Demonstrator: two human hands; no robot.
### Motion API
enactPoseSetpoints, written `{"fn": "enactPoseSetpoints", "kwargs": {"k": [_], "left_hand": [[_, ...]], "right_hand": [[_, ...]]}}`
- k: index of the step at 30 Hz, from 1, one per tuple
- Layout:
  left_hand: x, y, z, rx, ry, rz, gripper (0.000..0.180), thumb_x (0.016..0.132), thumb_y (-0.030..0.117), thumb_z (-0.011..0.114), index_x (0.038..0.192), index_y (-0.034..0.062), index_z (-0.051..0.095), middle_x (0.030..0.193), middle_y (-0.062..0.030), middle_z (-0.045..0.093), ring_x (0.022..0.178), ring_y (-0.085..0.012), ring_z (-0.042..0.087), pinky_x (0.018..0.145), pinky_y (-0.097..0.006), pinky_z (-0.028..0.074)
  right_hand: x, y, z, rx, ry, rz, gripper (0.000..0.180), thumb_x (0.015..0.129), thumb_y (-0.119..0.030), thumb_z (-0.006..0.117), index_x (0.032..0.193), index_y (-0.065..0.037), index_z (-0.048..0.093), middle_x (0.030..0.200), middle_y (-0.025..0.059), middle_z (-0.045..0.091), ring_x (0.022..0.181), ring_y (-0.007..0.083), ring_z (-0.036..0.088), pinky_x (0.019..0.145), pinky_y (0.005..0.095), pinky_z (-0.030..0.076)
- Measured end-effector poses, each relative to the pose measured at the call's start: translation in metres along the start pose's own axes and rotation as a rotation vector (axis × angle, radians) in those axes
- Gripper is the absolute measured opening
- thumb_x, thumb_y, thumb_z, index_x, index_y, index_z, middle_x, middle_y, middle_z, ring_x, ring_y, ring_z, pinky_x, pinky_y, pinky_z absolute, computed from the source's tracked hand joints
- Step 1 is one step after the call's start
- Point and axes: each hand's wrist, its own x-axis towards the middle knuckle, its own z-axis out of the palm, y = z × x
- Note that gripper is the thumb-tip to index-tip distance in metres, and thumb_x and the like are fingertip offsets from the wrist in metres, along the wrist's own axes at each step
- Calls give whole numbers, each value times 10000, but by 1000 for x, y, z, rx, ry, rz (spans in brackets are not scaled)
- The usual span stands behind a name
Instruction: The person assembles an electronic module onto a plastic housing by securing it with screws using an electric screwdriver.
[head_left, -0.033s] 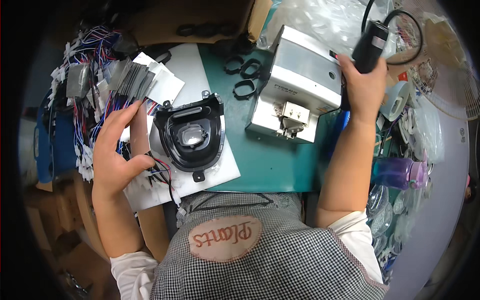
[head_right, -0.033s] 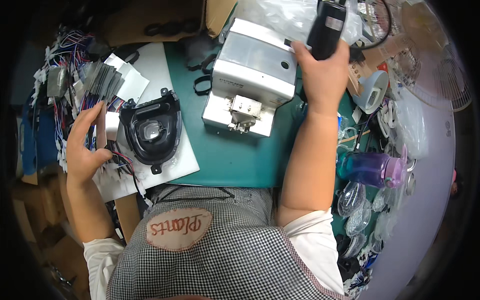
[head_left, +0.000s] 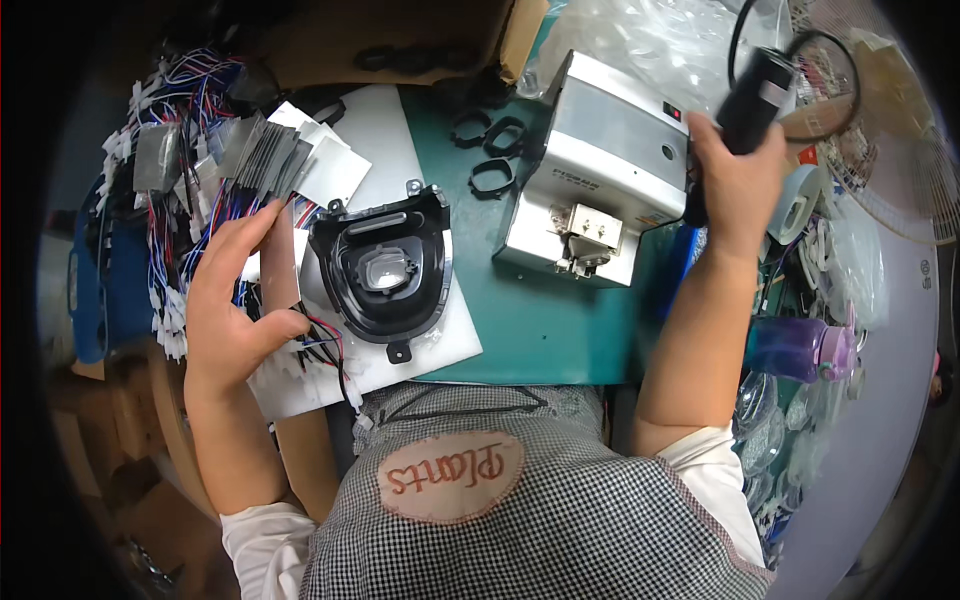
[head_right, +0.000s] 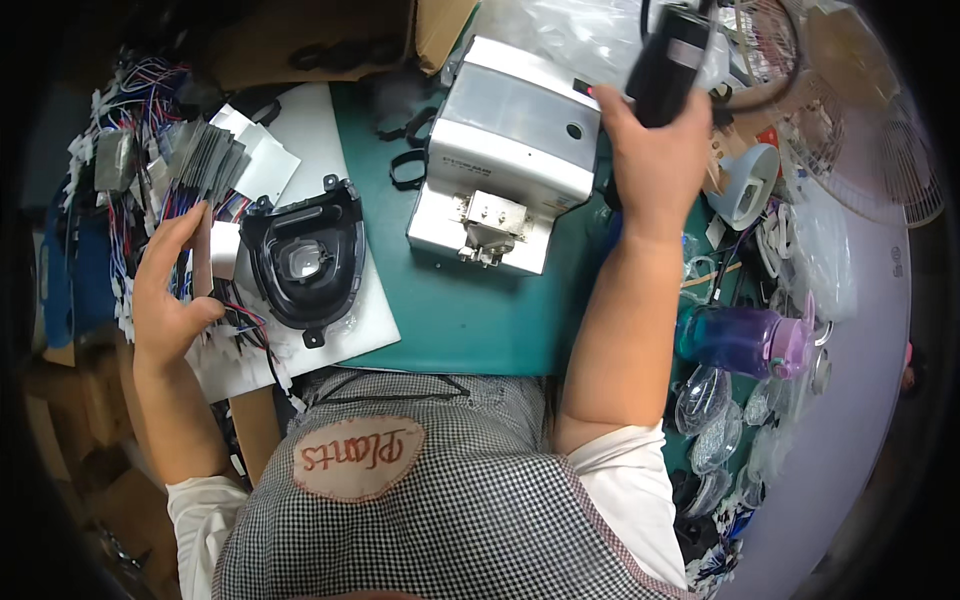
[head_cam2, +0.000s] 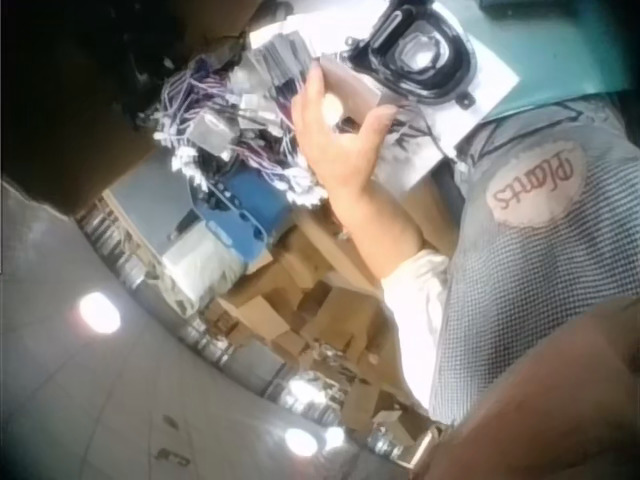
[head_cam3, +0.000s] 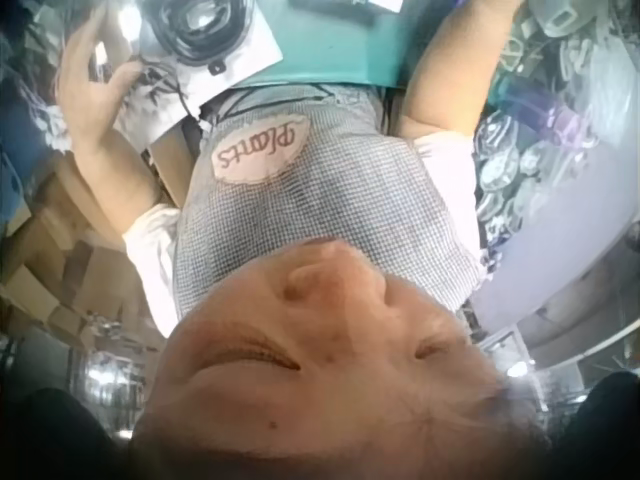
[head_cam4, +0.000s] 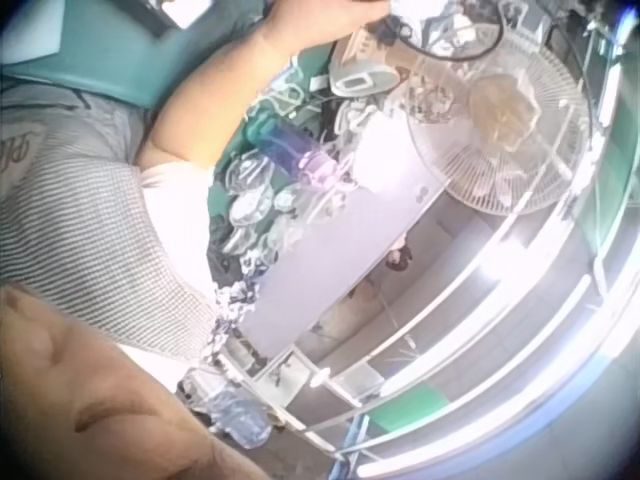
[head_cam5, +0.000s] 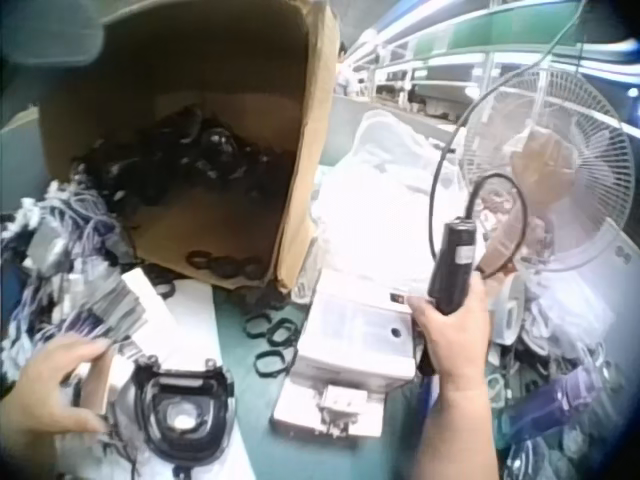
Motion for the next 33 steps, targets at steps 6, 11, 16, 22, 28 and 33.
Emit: {"fn": "enactPoseSetpoints", "kwargs": {"k": [6,11,16,22,28,33], "left_hand": [[-8,-3,2,-37,24,-78,1010,586,743,675,1237,-20,562,1138,-148,595,1029,-255,573,926,-356,423],[-7,-5,14,-89,19,-87,1066,575,799,620,1244,-28,558,1136,-146,592,1008,-243,571,921,-355,425],[-9,2,22,-119,-8,-101,1061,589,801,603,1245,-32,557,1145,-157,595,1004,-252,579,907,-350,437],[-11,-1,24,-62,-12,-29,1040,603,788,615,1243,-29,557,1146,-156,600,1003,-249,586,887,-344,447],[-10,-1,30,-67,-12,-20,1040,599,783,625,1240,-33,556,1121,-152,603,987,-249,587,860,-333,450],[-10,-1,30,-43,-10,-14,1052,583,787,631,1245,-27,556,1110,-141,603,979,-241,582,833,-321,454]], "right_hand": [[-47,-37,-41,955,37,-70,551,787,-302,739,1161,-4,465,778,106,581,585,181,568,560,311,491],[-71,-36,-49,1422,-253,-408,885,753,-671,629,1294,-14,385,849,134,529,617,220,564,572,355,509],[-84,-30,-32,1337,-347,-490,875,742,-714,610,1271,-37,445,839,91,523,641,187,549,602,331,481],[-87,-23,-16,1359,-262,-515,888,763,-695,584,1283,-21,333,840,127,550,637,216,587,577,359,529],[-90,-26,-7,1341,-229,-470,884,743,-678,618,1262,-15,350,800,131,561,594,216,581,555,355,530],[-83,-32,-7,1237,-344,-519,818,791,-694,565,1251,-33,426,810,111,542,590,202,554,552,346,499]]}}
